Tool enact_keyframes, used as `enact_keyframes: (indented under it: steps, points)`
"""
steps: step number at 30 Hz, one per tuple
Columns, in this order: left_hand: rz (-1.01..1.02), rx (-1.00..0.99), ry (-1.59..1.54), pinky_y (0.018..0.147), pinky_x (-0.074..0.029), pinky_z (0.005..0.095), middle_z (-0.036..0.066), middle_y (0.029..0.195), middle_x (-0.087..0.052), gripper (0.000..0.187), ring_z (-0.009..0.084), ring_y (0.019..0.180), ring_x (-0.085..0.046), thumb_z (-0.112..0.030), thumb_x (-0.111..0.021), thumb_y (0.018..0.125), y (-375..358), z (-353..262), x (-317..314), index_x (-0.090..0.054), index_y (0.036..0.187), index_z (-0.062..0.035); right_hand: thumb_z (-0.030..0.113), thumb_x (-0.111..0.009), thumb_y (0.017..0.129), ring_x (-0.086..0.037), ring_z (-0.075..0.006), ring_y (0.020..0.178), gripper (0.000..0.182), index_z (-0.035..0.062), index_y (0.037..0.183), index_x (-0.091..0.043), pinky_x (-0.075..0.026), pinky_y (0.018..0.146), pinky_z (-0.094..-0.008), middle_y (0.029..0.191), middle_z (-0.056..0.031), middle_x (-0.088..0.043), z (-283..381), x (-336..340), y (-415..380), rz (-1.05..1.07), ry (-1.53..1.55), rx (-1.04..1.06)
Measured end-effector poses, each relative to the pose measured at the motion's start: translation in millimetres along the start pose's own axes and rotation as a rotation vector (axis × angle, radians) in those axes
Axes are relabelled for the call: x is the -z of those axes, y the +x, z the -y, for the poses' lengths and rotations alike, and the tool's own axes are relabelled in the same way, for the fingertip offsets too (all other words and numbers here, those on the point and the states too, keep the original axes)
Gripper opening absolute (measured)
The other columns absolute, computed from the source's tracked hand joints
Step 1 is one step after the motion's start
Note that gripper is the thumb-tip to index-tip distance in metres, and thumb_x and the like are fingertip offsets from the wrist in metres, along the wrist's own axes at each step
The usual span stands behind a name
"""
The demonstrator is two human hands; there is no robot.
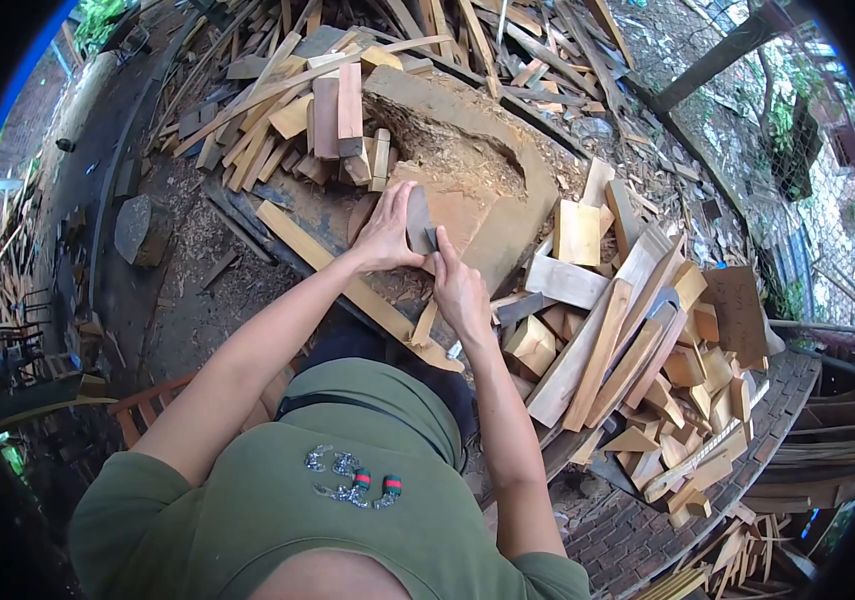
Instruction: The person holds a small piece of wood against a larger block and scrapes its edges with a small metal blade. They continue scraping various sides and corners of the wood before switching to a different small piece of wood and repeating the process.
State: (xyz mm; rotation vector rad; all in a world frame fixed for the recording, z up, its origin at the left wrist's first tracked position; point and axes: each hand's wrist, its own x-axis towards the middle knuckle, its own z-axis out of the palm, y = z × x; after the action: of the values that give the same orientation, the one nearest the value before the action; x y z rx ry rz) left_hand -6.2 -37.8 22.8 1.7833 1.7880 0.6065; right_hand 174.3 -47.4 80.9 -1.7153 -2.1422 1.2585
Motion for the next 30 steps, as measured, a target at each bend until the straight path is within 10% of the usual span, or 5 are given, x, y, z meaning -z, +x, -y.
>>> enact_keyframes:
  steps: [13, 30]
  points:
    - [0.012, 0.053, -0.114, 0.115, -0.033, 0.0449, 0.020, 0.152, -0.023, 0.135, 0.0403, 0.142, -0.029, -0.029, -0.085, 0.051, -4, 6, -7, 0.000, 0.155, -0.0166, 0.030, -0.041, 0.103, -0.056, -0.0467, 0.114, 0.045, 0.0189, 0.146, -0.043, -0.045, 0.097, -0.0500, 0.125, -0.0269, -0.059, -18, -4, 7, 0.002, 0.078, 0.055]
    - [-0.051, -0.003, -0.136, 0.112, -0.037, 0.0471, 0.019, 0.152, -0.023, 0.135, 0.0417, 0.139, -0.033, -0.026, -0.085, 0.050, -1, 13, -16, -0.002, 0.155, -0.0179, 0.028, -0.041, 0.101, -0.060, -0.0491, 0.103, 0.044, 0.0134, 0.142, -0.047, -0.046, 0.091, -0.0536, 0.109, -0.0307, -0.063, 8, -5, 56, -0.099, 0.017, 0.142]
